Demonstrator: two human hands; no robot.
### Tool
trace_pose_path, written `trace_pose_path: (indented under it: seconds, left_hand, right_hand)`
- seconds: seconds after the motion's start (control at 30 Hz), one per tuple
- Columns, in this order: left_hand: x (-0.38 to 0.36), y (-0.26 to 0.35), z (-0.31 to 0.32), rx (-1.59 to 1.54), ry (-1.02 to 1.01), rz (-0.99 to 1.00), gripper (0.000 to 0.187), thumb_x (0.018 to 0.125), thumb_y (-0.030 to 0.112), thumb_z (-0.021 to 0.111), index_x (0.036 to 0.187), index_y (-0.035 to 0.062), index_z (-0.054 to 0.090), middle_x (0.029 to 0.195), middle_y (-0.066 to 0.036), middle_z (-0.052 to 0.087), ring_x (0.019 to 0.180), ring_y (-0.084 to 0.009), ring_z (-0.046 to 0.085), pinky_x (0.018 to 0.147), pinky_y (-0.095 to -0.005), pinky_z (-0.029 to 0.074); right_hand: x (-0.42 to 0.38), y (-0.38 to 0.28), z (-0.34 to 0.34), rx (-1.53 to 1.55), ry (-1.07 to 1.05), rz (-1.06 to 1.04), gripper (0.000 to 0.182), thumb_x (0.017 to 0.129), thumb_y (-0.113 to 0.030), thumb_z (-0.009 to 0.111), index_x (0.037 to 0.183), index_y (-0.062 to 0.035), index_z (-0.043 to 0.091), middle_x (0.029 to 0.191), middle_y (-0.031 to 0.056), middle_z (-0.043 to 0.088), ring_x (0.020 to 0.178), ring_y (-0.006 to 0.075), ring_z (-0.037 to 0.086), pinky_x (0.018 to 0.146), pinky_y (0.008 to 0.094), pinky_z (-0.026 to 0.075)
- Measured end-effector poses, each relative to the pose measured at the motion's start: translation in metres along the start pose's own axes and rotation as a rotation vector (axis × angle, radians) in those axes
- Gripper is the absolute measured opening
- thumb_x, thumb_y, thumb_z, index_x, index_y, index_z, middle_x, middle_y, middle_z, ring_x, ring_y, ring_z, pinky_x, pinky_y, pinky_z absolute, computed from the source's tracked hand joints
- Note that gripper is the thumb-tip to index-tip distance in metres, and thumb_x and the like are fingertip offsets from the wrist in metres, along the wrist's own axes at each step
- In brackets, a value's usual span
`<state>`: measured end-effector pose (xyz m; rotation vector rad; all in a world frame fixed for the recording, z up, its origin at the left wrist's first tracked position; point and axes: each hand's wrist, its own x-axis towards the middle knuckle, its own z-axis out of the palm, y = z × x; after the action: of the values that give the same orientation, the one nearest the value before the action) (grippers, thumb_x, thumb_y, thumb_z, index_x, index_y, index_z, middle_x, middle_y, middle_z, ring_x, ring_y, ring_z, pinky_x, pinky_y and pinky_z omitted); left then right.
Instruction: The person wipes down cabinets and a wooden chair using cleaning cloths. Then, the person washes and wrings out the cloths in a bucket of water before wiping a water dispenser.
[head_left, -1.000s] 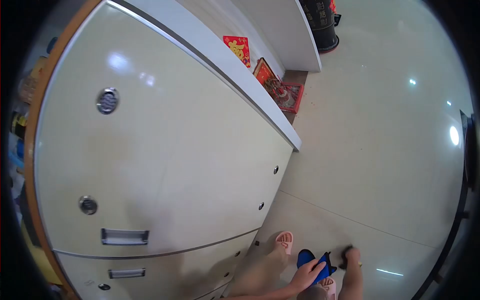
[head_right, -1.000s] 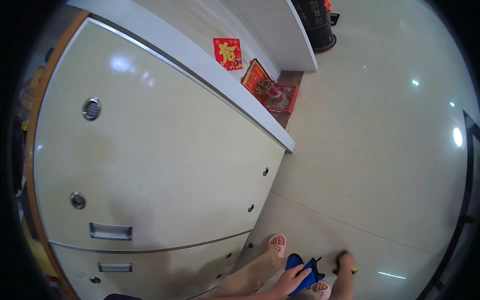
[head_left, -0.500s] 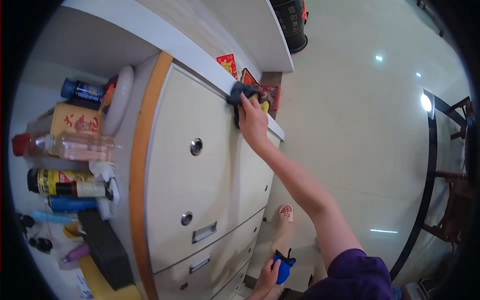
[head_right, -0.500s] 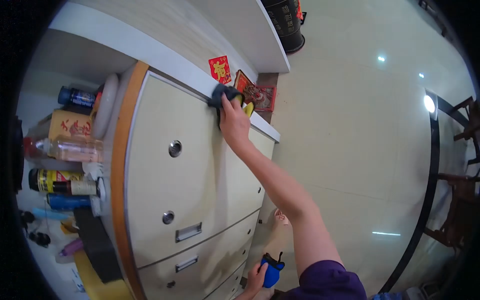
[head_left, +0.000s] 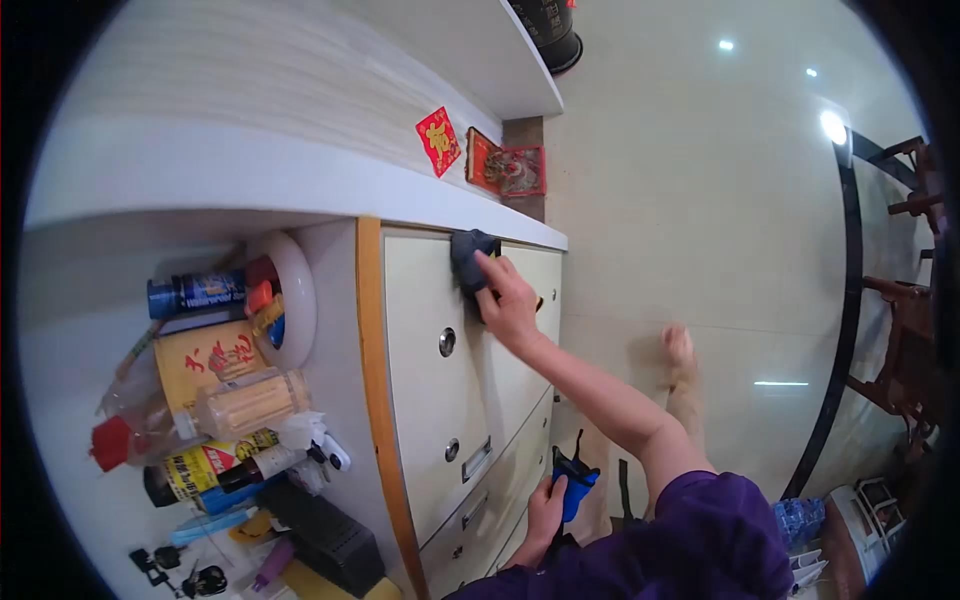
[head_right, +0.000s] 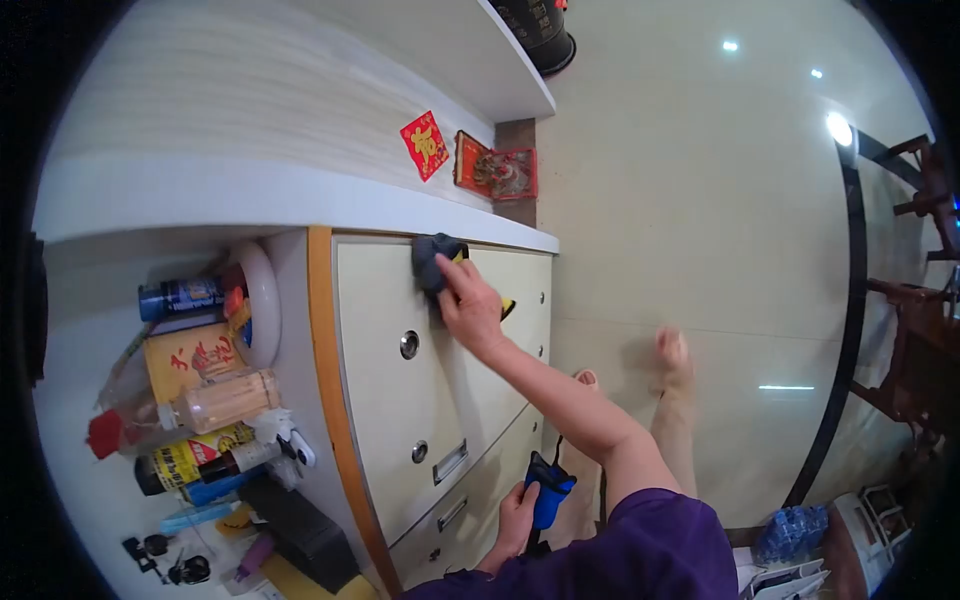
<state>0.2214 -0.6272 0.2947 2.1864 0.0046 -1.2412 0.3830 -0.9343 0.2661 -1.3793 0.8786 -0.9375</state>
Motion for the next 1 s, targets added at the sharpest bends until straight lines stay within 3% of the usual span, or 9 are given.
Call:
trace_pose_path:
  seconds: [0.17, 0.23, 0.37, 0.5, 0.57, 0.77, 0.87, 0.97, 1.0]
  left_hand:
    - [-0.004, 0.037, 0.032, 0.077, 0.157, -0.030, 0.034, 0.096, 0.031, 0.060, 0.086, -0.0010, 0.060, 0.069, -0.002, 0.055, 0.068, -0.0080, 0.047, 0.062, -0.0275, 0.041]
    - [-0.014, 0.007, 0.035, 0.096, 0.149, -0.068, 0.031, 0.096, 0.029, 0.061, 0.085, -0.0006, 0.060, 0.068, 0.000, 0.053, 0.067, -0.0063, 0.045, 0.061, -0.0269, 0.040]
    - [-0.008, 0.049, 0.082, 0.017, 0.051, -0.120, 0.031, 0.097, 0.028, 0.059, 0.086, -0.0004, 0.060, 0.068, 0.002, 0.051, 0.066, -0.0056, 0.043, 0.060, -0.0259, 0.039]
    - [-0.012, 0.093, 0.100, -0.057, 0.043, -0.070, 0.033, 0.099, 0.029, 0.056, 0.090, -0.0018, 0.060, 0.071, 0.003, 0.052, 0.069, -0.0064, 0.045, 0.062, -0.0250, 0.039]
    - [-0.014, 0.094, 0.098, -0.068, 0.031, -0.087, 0.034, 0.099, 0.030, 0.055, 0.089, -0.0022, 0.060, 0.071, 0.001, 0.052, 0.069, -0.0073, 0.044, 0.063, -0.0255, 0.039]
    - [-0.010, 0.097, 0.076, 0.047, 0.028, -0.098, 0.036, 0.096, 0.032, 0.059, 0.088, -0.0030, 0.060, 0.070, -0.003, 0.055, 0.068, -0.0084, 0.046, 0.063, -0.0282, 0.041]
    - [-0.013, 0.097, 0.063, -0.022, 0.081, 0.066, 0.037, 0.095, 0.035, 0.059, 0.089, -0.0019, 0.062, 0.070, -0.005, 0.057, 0.067, -0.0108, 0.050, 0.063, -0.0306, 0.043]
    - [-0.003, 0.063, 0.033, 0.007, 0.056, 0.145, 0.038, 0.095, 0.036, 0.058, 0.091, -0.0014, 0.064, 0.071, -0.007, 0.060, 0.068, -0.0124, 0.054, 0.064, -0.0321, 0.045]
    - [-0.008, 0.075, 0.024, 0.031, 0.074, 0.137, 0.038, 0.095, 0.036, 0.058, 0.094, -0.0013, 0.065, 0.073, -0.006, 0.061, 0.069, -0.0116, 0.054, 0.065, -0.0310, 0.045]
  right_hand:
    - [0.032, 0.119, 0.006, -0.162, 0.135, 0.121, 0.039, 0.080, -0.006, 0.059, 0.117, -0.0175, 0.061, 0.101, 0.0118, 0.062, 0.091, 0.0363, 0.062, 0.078, 0.0437, 0.050]
    - [0.040, 0.154, -0.009, -0.307, -0.076, 0.455, 0.037, 0.081, -0.008, 0.058, 0.117, -0.0185, 0.062, 0.105, 0.0132, 0.062, 0.097, 0.0376, 0.061, 0.083, 0.0444, 0.050]
    - [0.048, 0.216, 0.000, -0.195, 0.000, 0.522, 0.032, 0.084, -0.013, 0.058, 0.115, -0.0077, 0.063, 0.110, 0.0176, 0.059, 0.102, 0.0382, 0.058, 0.087, 0.0460, 0.047]
    - [0.056, 0.134, -0.005, -0.122, 0.000, 0.601, 0.038, 0.088, -0.019, 0.058, 0.123, -0.0049, 0.061, 0.113, 0.0198, 0.058, 0.101, 0.0375, 0.059, 0.088, 0.0441, 0.047]
    - [0.063, 0.079, -0.004, 0.009, 0.031, 0.554, 0.034, 0.089, -0.023, 0.059, 0.118, -0.0057, 0.064, 0.101, 0.0178, 0.057, 0.093, 0.0349, 0.060, 0.083, 0.0425, 0.047]
    - [0.095, -0.120, -0.015, 0.399, -0.152, 0.087, 0.021, 0.091, -0.016, 0.060, 0.107, -0.0032, 0.062, 0.082, 0.0127, 0.053, 0.080, 0.0284, 0.055, 0.072, 0.0354, 0.045]
    - [0.095, -0.218, -0.017, 0.509, -0.162, -0.107, 0.027, 0.091, -0.010, 0.057, 0.118, -0.0047, 0.061, 0.086, 0.0142, 0.053, 0.080, 0.0265, 0.055, 0.073, 0.0328, 0.046]
    - [0.085, -0.212, -0.001, 0.367, -0.037, -0.112, 0.031, 0.092, -0.008, 0.056, 0.123, -0.0042, 0.060, 0.090, 0.0147, 0.055, 0.082, 0.0274, 0.057, 0.074, 0.0319, 0.046]
    - [0.080, -0.200, 0.003, 0.310, -0.009, -0.105, 0.026, 0.092, -0.008, 0.054, 0.116, -0.0018, 0.060, 0.089, 0.0140, 0.053, 0.081, 0.0259, 0.055, 0.074, 0.0327, 0.045]
